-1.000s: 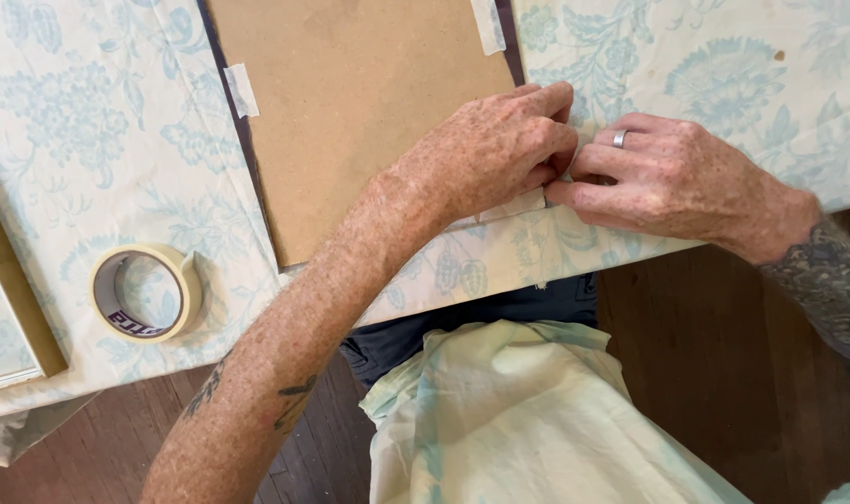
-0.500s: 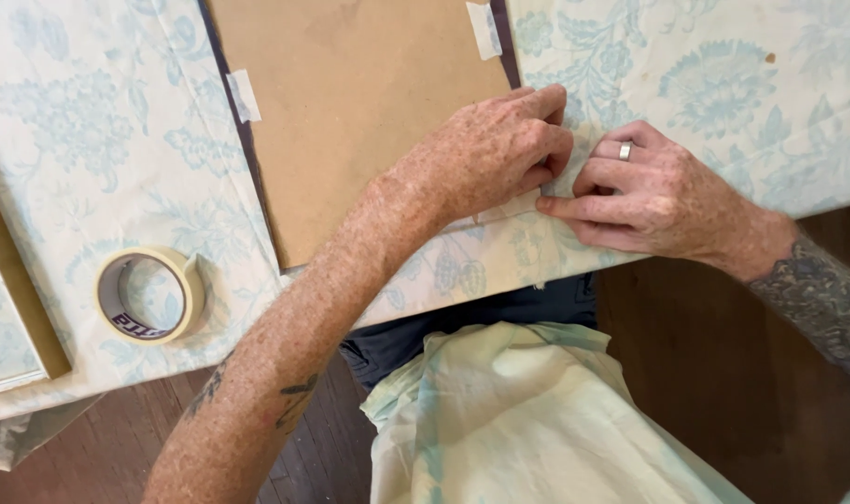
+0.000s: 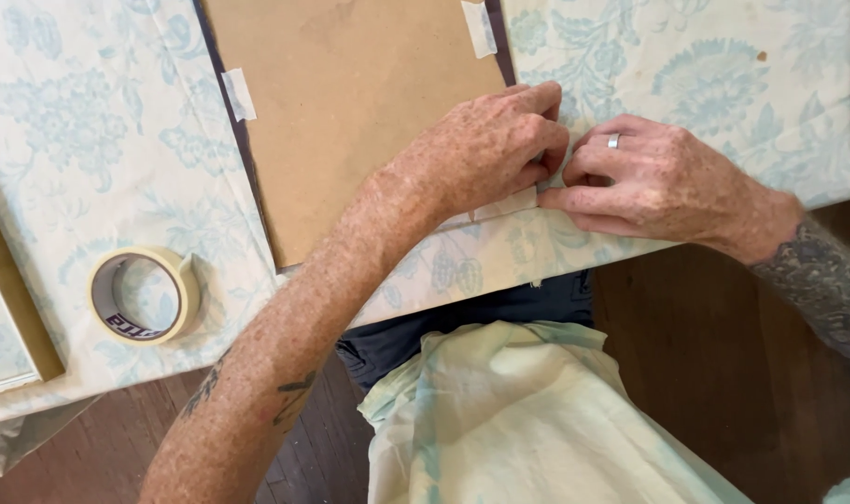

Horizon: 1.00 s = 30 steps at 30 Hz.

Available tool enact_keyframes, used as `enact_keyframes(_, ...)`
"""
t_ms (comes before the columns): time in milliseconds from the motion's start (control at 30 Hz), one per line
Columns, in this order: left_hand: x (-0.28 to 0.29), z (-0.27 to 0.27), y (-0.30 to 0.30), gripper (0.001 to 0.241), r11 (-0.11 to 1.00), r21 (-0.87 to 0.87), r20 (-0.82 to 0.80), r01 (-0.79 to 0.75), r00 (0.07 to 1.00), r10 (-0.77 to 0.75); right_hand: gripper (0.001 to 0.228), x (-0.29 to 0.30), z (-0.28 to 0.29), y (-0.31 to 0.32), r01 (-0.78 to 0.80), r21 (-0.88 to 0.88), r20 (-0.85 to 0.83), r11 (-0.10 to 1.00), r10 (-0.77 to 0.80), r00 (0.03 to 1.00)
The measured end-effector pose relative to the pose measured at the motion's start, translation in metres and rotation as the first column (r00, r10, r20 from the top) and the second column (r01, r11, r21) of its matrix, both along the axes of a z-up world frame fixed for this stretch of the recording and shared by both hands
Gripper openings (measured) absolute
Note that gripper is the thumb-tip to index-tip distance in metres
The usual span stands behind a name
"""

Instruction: Taping the edges of a cardboard board using masking tape on a table.

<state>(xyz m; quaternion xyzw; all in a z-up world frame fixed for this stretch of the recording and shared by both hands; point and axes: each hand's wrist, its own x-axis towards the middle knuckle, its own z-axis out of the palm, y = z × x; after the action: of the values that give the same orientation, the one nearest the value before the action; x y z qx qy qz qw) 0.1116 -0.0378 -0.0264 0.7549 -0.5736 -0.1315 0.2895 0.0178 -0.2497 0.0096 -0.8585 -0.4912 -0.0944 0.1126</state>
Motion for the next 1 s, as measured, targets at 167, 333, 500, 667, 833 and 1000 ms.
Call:
enact_keyframes(167, 0.000, -0.005, -0.001, 0.009, 1.000, -0.025, -0.014, -0.003, 1.000, 0.003, 0.010, 0.003, 0.000, -0.001, -0.006, -0.025, 0.004, 1.000, 0.006, 1.000)
enact_keyframes(333, 0.001, -0.002, 0.000, 0.010, 0.999, -0.033, -0.041, 0.006, 0.999, -0.007, 0.013, 0.003, 0.004, 0.002, 0.042, -0.026, 0.029, 0.999, -0.041, 0.999)
enact_keyframes(500, 0.002, -0.006, -0.001, 0.007, 1.000, -0.021, -0.019, 0.006, 1.000, -0.006, 0.013, -0.006, 0.007, 0.009, 0.064, 0.005, 0.026, 0.998, -0.064, 0.998)
enact_keyframes(667, 0.004, -0.008, -0.002, 0.015, 0.999, -0.035, -0.032, 0.027, 0.999, -0.028, 0.014, -0.015, 0.021, 0.030, 0.236, -0.049, -0.354, 0.970, -0.238, 0.905)
enact_keyframes(833, 0.011, 0.012, 0.006, 0.008, 0.999, -0.040, -0.153, 0.025, 0.988, -0.031, 0.021, -0.020, 0.021, 0.048, 0.392, -0.172, -0.481, 0.904, -0.424, 0.768)
enact_keyframes(1000, 0.020, 0.006, 0.018, 0.026, 0.956, -0.292, -0.286, 0.005, 0.954, -0.092, 0.021, -0.012, 0.029, 0.070, 0.468, -0.322, -0.592, 0.823, -0.561, 0.579)
